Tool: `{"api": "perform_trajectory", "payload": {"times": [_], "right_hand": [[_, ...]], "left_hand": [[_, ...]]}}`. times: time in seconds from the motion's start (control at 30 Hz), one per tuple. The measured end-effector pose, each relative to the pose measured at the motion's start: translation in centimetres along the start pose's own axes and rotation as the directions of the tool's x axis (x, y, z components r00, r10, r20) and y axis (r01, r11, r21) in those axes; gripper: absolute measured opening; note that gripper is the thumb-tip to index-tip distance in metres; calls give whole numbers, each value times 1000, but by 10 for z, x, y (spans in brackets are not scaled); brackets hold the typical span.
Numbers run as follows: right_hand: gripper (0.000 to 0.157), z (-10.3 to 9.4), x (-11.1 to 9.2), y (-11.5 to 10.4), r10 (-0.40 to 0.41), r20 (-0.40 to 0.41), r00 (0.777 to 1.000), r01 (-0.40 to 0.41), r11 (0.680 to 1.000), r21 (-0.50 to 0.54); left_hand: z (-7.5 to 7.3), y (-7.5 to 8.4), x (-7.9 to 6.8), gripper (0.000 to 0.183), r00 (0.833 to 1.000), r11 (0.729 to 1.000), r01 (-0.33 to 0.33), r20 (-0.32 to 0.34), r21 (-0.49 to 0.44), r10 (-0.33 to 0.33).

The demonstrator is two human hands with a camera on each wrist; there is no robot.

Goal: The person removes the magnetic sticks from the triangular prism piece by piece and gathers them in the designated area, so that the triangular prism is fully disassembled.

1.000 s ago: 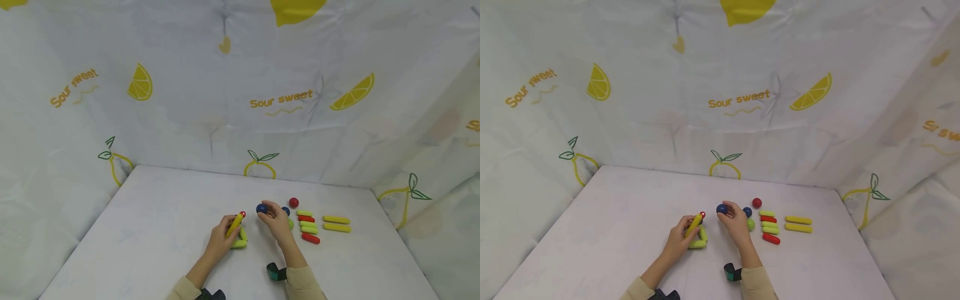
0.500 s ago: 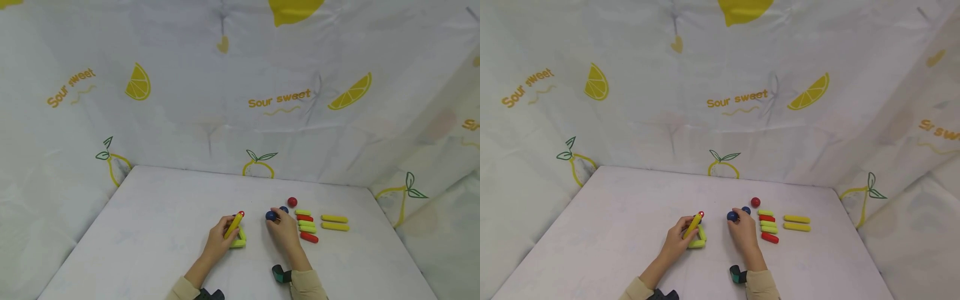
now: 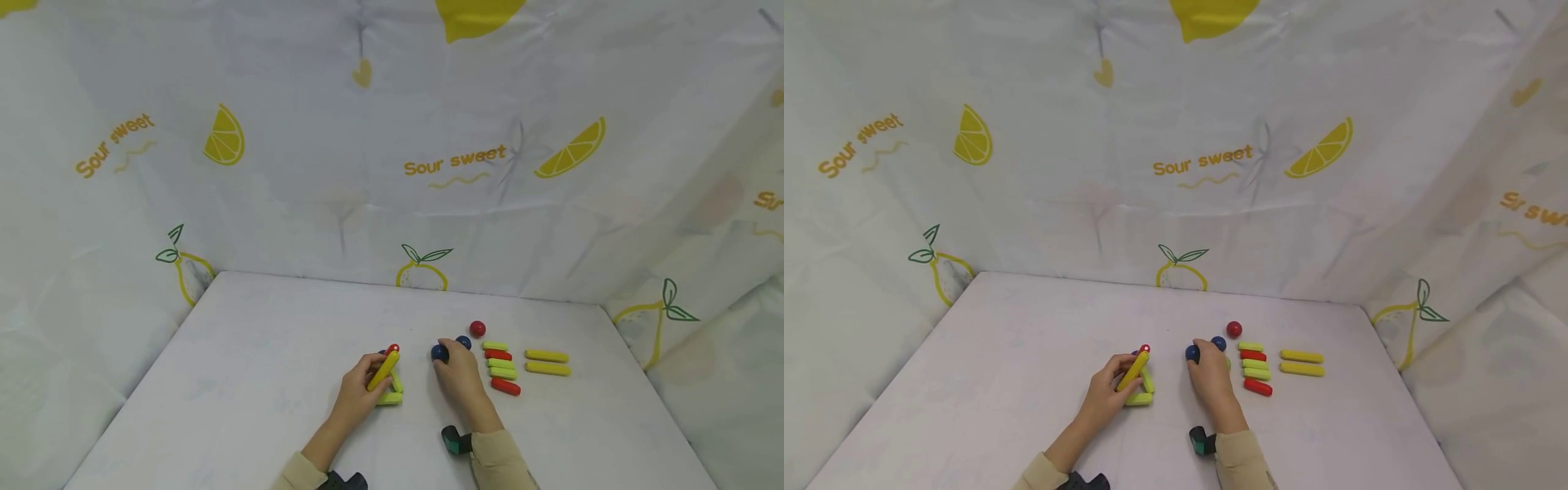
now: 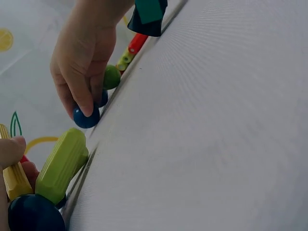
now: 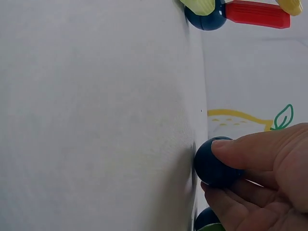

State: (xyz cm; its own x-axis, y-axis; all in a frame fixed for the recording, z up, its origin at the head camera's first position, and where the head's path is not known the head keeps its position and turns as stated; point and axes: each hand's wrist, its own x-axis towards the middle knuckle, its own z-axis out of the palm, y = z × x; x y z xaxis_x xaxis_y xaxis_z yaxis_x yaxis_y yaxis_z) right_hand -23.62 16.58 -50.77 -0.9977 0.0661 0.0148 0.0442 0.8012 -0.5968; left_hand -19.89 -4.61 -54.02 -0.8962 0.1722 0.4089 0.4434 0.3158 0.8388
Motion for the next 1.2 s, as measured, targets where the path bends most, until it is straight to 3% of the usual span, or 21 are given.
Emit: {"api": "perform_trajectory", "payload": {"times": [0.43, 0.57, 0.7, 0.83, 0.97, 1.07, 1.2], "right_hand": [[49, -1, -2, -10, -40, -45, 998, 39, 999, -29], [46, -2, -7, -22, -170, -84, 982, 169, 985, -18], [42, -1, -11, -30, -329, -15, 944, 327, 932, 156], [39, 1, -14, -31, -421, 94, 902, 363, 859, 362], [34, 5, -14, -31, -472, 128, 872, 389, 829, 402], [27, 7, -14, -33, -456, 93, 885, 390, 835, 389], [20, 7, -15, -33, -386, 44, 922, 343, 862, 372]], "left_hand": [[1, -2, -2, 33, 1000, 999, -7, 12, 34, 6], [0, -3, -2, 31, 1000, 999, -16, 16, 37, 15], [-2, -2, -1, 28, 999, 1000, -29, 40, -12, 30], [-2, 0, 0, 27, 997, 997, -44, 63, -57, 47], [-3, 0, 0, 28, 996, 996, -82, 39, -39, 84], [-4, -1, 0, 28, 993, 993, -121, 1, -16, 121], [-8, -2, 0, 26, 995, 995, -96, -14, 22, 96]]}}
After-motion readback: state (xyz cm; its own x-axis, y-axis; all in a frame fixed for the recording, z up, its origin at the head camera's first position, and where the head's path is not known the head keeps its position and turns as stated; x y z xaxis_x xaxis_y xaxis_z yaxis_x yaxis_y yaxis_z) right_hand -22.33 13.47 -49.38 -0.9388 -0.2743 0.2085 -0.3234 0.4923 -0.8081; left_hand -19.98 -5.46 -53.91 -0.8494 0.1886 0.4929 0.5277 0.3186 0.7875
